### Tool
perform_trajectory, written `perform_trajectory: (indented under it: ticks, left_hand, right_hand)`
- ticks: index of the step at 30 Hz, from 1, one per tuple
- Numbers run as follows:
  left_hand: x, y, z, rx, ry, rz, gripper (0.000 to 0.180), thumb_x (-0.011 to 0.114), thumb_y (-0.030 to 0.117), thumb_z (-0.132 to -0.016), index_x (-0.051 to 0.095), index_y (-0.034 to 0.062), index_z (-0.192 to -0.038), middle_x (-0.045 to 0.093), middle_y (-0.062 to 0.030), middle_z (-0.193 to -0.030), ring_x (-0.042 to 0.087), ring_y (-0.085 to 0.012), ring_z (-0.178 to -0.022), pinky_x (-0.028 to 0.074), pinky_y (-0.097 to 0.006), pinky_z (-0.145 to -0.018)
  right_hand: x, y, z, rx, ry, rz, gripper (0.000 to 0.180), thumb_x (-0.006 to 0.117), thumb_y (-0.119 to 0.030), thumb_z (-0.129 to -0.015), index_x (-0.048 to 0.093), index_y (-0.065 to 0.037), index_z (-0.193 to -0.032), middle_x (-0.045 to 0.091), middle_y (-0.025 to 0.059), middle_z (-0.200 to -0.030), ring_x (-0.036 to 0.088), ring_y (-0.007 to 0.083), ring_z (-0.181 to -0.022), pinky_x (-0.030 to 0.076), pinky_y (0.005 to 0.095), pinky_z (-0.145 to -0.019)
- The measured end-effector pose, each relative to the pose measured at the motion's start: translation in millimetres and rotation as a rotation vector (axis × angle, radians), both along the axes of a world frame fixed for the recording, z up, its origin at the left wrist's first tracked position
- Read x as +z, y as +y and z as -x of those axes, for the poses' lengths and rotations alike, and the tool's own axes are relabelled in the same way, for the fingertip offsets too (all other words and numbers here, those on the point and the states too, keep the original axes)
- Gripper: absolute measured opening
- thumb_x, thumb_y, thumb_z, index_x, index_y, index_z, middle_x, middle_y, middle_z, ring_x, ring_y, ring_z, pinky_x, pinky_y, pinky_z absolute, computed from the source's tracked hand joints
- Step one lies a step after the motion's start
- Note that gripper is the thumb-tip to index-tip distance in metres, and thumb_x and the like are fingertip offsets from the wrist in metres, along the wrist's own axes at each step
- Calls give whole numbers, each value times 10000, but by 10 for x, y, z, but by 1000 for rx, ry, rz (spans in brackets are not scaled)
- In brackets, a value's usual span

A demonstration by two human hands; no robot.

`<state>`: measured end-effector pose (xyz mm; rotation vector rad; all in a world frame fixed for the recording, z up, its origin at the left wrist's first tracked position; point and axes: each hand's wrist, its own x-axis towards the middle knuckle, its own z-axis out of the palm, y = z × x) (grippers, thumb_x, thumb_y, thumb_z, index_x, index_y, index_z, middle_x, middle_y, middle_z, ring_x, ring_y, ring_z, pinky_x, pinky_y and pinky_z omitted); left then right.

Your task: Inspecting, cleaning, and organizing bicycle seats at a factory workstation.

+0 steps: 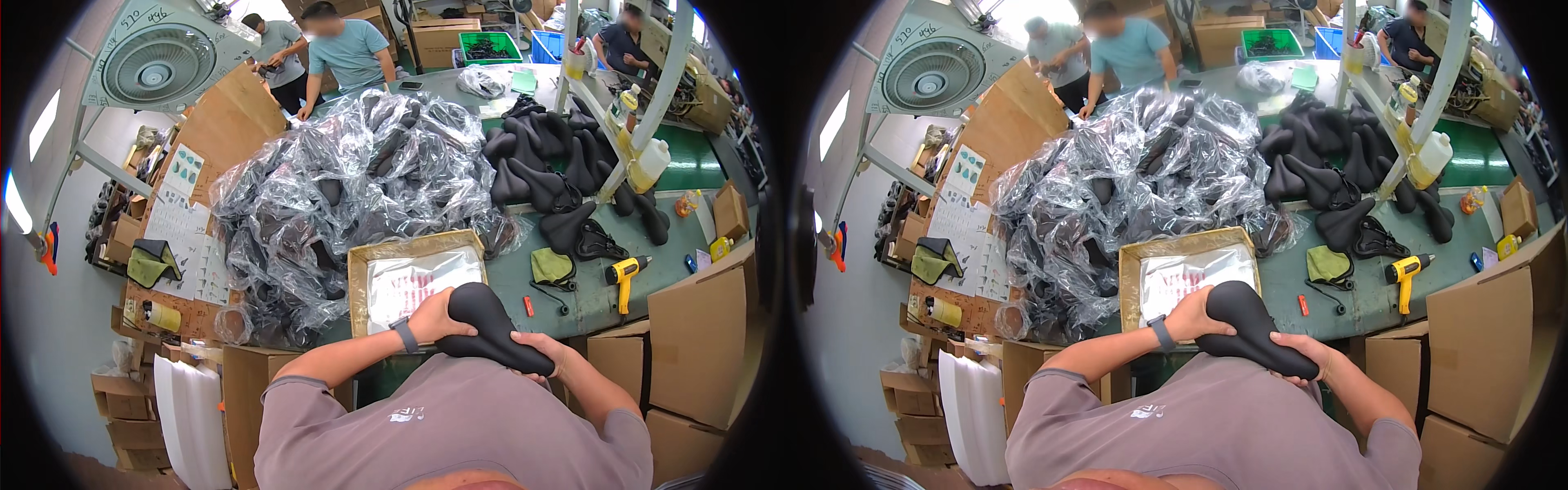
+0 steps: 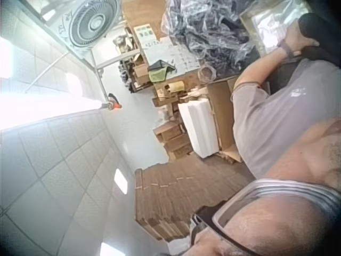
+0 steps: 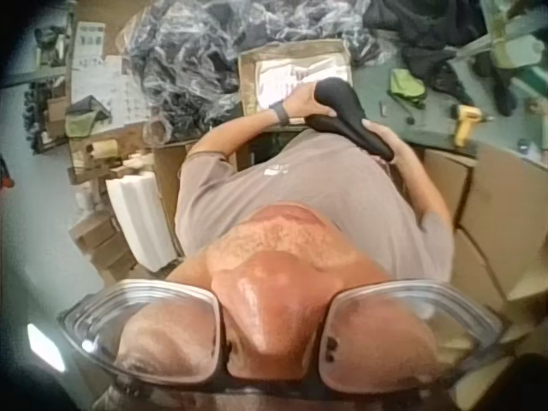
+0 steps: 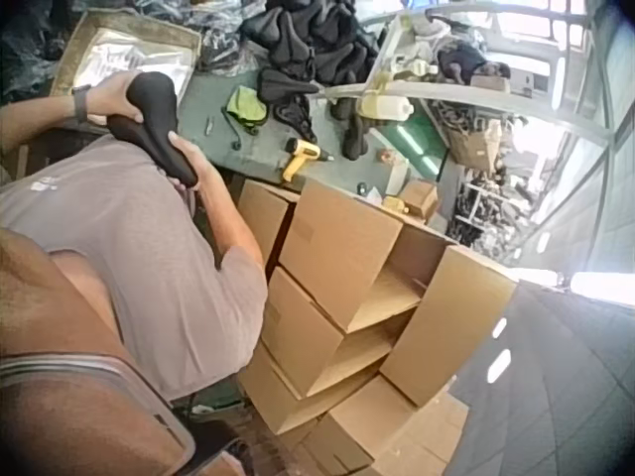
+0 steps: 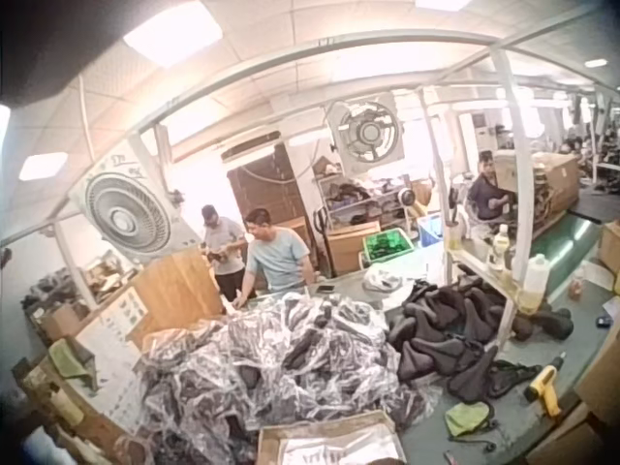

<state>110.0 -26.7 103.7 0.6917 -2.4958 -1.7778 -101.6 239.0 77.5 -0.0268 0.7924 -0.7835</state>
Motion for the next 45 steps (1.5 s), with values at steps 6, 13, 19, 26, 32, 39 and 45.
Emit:
perform_trajectory:
  ticks: [6,13,19,26,32,39,45]
  left_hand:
    - [-75,15,225,-57,-112,52,1084,1077,385,-703,458,-87,-1458,714,-264,-1313,726,-333,-1234,580,-428,-1056]
    - [-895,12,574,-151,108,-1,958,1054,406,-756,523,-21,-1429,723,-176,-1282,719,-288,-1202,574,-404,-1050]
    - [-2742,-431,963,464,-81,338,465,581,484,-1130,702,37,-1167,773,-204,-1184,750,-442,-878,595,-555,-831]
    - [-3331,-55,472,452,-432,563,378,866,427,-912,798,69,-1014,746,-239,-1169,705,-421,-1135,578,-537,-970]
    - [-3428,-240,473,354,-415,431,331,665,340,-1060,834,57,-1081,776,-239,-1175,737,-440,-1111,599,-548,-969]
    - [-3285,-76,471,651,-97,378,280,674,214,-1023,725,21,-1220,754,-270,-1203,715,-465,-1141,566,-560,-1004]
    - [-3407,-4,636,395,-310,513,268,752,342,-1017,796,88,-1091,760,-209,-1188,729,-418,-1109,580,-526,-950]
  right_hand:
    - [-76,33,154,-22,-73,52,722,514,-649,-1126,648,58,-1181,686,198,-851,623,226,-476,449,310,-324]
    - [-328,262,405,-60,-145,-4,772,464,-686,-1132,629,67,-1173,664,207,-835,615,231,-496,448,314,-358]
    - [-788,96,320,-41,745,-23,682,602,-618,-1093,623,15,-1347,780,232,-994,728,274,-626,572,393,-489]
    - [-1442,323,132,241,1672,-366,904,749,-498,-988,391,-23,-1669,736,355,-1315,708,530,-1249,552,590,-1080]
    - [-2010,660,219,53,1547,-350,960,832,-365,-978,331,18,-1702,690,301,-1404,711,427,-1294,634,546,-945]
    - [-2579,721,243,-433,290,-409,519,761,-378,-1079,578,-17,-1404,765,215,-1108,752,291,-776,670,449,-684]
    - [-2587,419,144,-602,124,-443,470,662,-480,-1124,614,-46,-1297,757,199,-973,707,289,-705,635,424,-619]
